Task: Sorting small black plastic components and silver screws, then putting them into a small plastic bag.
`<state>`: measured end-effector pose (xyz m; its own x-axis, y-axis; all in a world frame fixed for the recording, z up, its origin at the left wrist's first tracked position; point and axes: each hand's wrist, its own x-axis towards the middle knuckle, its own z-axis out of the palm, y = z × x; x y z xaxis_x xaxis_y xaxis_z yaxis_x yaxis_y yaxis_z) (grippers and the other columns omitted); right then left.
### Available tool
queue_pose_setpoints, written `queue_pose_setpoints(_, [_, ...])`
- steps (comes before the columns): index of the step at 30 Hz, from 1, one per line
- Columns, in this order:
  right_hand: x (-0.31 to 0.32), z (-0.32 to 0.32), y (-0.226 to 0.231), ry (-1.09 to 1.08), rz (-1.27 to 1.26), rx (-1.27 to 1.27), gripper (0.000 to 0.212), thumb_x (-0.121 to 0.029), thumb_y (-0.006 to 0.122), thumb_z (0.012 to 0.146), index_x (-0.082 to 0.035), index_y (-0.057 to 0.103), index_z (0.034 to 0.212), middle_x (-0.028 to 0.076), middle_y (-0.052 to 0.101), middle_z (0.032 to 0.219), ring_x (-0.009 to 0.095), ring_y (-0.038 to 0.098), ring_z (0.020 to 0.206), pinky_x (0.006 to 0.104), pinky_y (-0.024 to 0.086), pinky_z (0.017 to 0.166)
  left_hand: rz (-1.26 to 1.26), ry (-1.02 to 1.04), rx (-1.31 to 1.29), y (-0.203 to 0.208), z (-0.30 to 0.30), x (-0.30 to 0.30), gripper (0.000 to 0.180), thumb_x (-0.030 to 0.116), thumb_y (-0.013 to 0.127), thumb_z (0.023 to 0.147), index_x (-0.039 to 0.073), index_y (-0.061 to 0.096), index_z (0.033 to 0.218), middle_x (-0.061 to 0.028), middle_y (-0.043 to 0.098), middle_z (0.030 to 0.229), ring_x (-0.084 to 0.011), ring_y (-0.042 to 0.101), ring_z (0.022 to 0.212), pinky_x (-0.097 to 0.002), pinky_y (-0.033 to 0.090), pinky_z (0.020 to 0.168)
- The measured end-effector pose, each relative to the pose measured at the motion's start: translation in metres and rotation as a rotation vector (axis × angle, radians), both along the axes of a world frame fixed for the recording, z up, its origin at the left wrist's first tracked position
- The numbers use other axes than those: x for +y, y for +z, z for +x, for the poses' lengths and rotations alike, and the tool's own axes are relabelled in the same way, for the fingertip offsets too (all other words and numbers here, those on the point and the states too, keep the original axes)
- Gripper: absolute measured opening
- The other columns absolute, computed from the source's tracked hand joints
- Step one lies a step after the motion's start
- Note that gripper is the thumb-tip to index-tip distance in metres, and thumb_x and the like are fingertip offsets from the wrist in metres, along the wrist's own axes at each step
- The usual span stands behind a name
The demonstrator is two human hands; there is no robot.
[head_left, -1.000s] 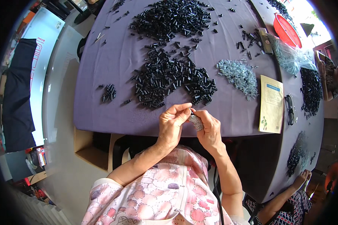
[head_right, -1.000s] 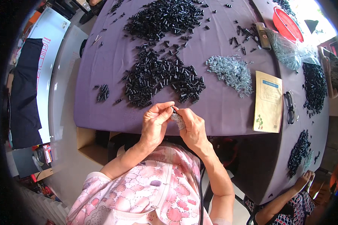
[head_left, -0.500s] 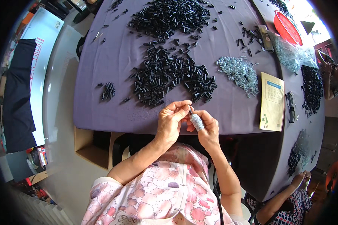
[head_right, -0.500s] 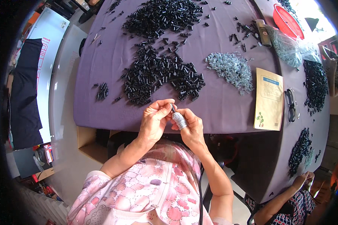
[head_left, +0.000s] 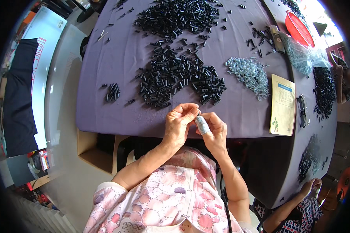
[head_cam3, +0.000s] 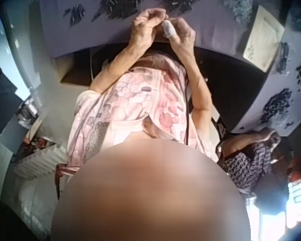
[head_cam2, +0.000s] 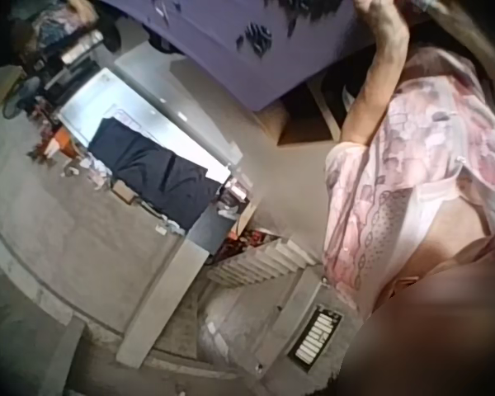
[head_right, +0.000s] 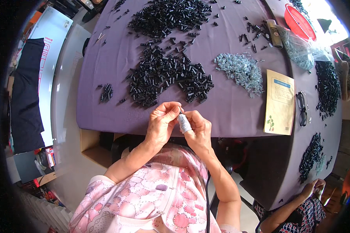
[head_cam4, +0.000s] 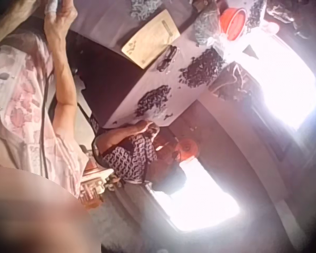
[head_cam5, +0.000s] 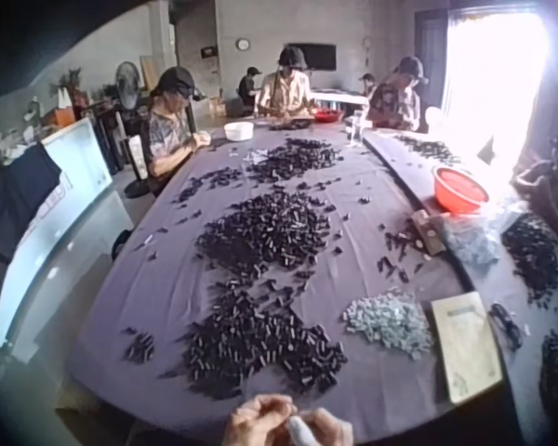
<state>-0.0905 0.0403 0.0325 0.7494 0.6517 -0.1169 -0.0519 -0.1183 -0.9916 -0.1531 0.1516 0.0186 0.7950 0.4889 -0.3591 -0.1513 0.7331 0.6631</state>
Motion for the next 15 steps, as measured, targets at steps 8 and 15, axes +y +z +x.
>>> queue_pose_setpoints(8, [0.004,0.004,0.004,0.010,-0.118,-0.739,0.029,0.004,0.062,0.068,-0.001,0.054,0.095,0.014,0.057,0.077,0.032,0.060,0.067,0.0381,0.048,0.058,-0.039,-0.017,0.051,0.001,0.001,0.003,0.011,0.008,0.061,0.087,0.003,0.064,0.097,-0.0048,0.065,0.085,-0.0100,0.059,0.076,-0.0221,0.046,0.070])
queue_pose_setpoints(15, [0.002,0.002,0.007,0.053,-0.139,-0.521,0.019,0.002,0.059,0.077,-0.001,0.053,0.095,0.016,0.058,0.074,0.034,0.060,0.066,0.0370,0.047,0.058,-0.016,-0.064,0.045,0.001,-0.001,0.003,0.011,0.009,0.060,0.089,0.003,0.064,0.096,-0.0031,0.064,0.085,-0.0099,0.058,0.075,-0.0226,0.046,0.071])
